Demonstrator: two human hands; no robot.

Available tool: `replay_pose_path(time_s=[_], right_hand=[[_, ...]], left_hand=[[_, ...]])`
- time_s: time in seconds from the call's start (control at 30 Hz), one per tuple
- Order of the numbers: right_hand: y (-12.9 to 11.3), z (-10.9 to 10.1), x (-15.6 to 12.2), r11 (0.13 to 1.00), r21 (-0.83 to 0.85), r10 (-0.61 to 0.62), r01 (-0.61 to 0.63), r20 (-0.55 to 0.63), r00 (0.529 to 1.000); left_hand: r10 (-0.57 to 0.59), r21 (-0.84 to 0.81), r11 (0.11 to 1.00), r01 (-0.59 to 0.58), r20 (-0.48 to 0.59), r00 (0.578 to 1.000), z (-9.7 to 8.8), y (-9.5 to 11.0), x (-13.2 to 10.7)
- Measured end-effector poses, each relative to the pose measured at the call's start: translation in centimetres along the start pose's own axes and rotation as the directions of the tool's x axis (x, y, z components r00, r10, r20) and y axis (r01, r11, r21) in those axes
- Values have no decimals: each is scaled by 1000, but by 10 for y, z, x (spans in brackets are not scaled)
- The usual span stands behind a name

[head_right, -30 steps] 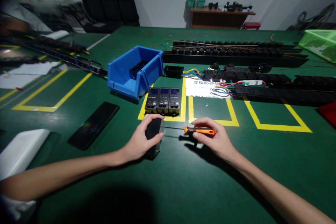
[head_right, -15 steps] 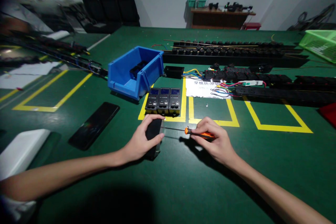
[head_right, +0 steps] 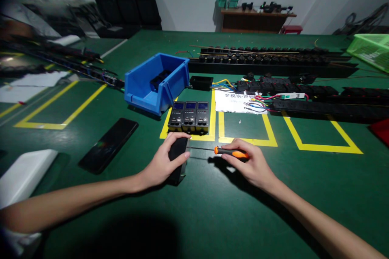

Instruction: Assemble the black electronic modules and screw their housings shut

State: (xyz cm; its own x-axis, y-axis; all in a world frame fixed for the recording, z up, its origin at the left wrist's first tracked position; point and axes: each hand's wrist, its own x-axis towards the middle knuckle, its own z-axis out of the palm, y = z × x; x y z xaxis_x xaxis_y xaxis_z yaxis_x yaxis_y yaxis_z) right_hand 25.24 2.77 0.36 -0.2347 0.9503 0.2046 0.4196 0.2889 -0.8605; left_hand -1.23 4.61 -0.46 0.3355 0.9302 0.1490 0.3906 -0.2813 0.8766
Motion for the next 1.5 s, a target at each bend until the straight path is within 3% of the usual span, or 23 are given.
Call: replay_pose_path(time_s=[0.1, 0.17, 0.27, 0.33, 0.4, 0.47, 0.57, 0.67, 0.8, 0.9, 1.0, 1.07, 1.17, 1.23, 1.3, 1.37, 1.5], right_hand=[[4, 2, -1, 978, -63, -204, 200, -57, 977], [4, 3, -2, 981, -36, -194, 192, -71, 978], [0, 7, -2, 973, 217, 84, -74, -34, 996], [-3, 9, -1, 850, 447, 287, -278, 48, 957], [-4, 11, -1, 734, 563, 382, -379, 118, 916], [-5, 10, -2, 747, 517, 406, -418, 143, 903], [-4, 6, -4, 846, 321, 405, -425, 131, 905], [-4, 0, -3, 917, 203, 331, -344, 97, 939], [0, -4, -1, 994, 56, 86, -89, 52, 995], [6, -4, -1, 989, -19, -149, 149, -5, 989], [7, -1, -2, 969, -34, -245, 243, -54, 968], [5, 2, -2, 985, 29, -169, 171, -61, 984], [-1, 6, -1, 955, 265, 140, -133, -5, 990], [-4, 8, -1, 849, 398, 339, -346, 90, 936], [-6, 9, -2, 791, 391, 434, -470, 183, 882], [-7, 9, -2, 821, 282, 450, -497, 216, 866], [-7, 4, -2, 949, 85, 295, -302, 87, 951]], left_hand=[[-8, -7, 1000, 8, 0, 1000, 0, -1, 0], [-6, -12, 1000, 6, -3, 1000, 0, -2, 0], [-1, -16, 1000, 1, -6, 1000, 0, -2, 1], [4, -17, 1000, -4, -3, 1000, 0, -1, 1], [4, -16, 1000, -4, -1, 1000, 0, -1, 1], [1, -14, 1000, -1, -3, 1000, 0, -1, 1], [-3, -11, 1000, 3, -6, 1000, 0, -1, 1], [-5, -11, 1000, 4, -10, 1000, 0, -2, 1], [1, -16, 1000, -1, -19, 1000, 1, -2, 1], [-4, -14, 1000, 4, -10, 1000, 1, -2, 1], [-2, -15, 1000, 1, -12, 1000, 1, -2, 0], [1, -17, 1000, -1, -16, 1000, 1, -2, 0], [3, -22, 1000, -4, -18, 1000, 1, -3, 1], [6, -24, 1000, -7, -20, 1000, 1, -2, 1], [9, -24, 1000, -9, -21, 1000, 1, -2, 1], [10, -21, 1000, -10, -20, 1000, 1, -2, 1], [17, -8, 1000, -17, -13, 1000, 1, -2, 0]])
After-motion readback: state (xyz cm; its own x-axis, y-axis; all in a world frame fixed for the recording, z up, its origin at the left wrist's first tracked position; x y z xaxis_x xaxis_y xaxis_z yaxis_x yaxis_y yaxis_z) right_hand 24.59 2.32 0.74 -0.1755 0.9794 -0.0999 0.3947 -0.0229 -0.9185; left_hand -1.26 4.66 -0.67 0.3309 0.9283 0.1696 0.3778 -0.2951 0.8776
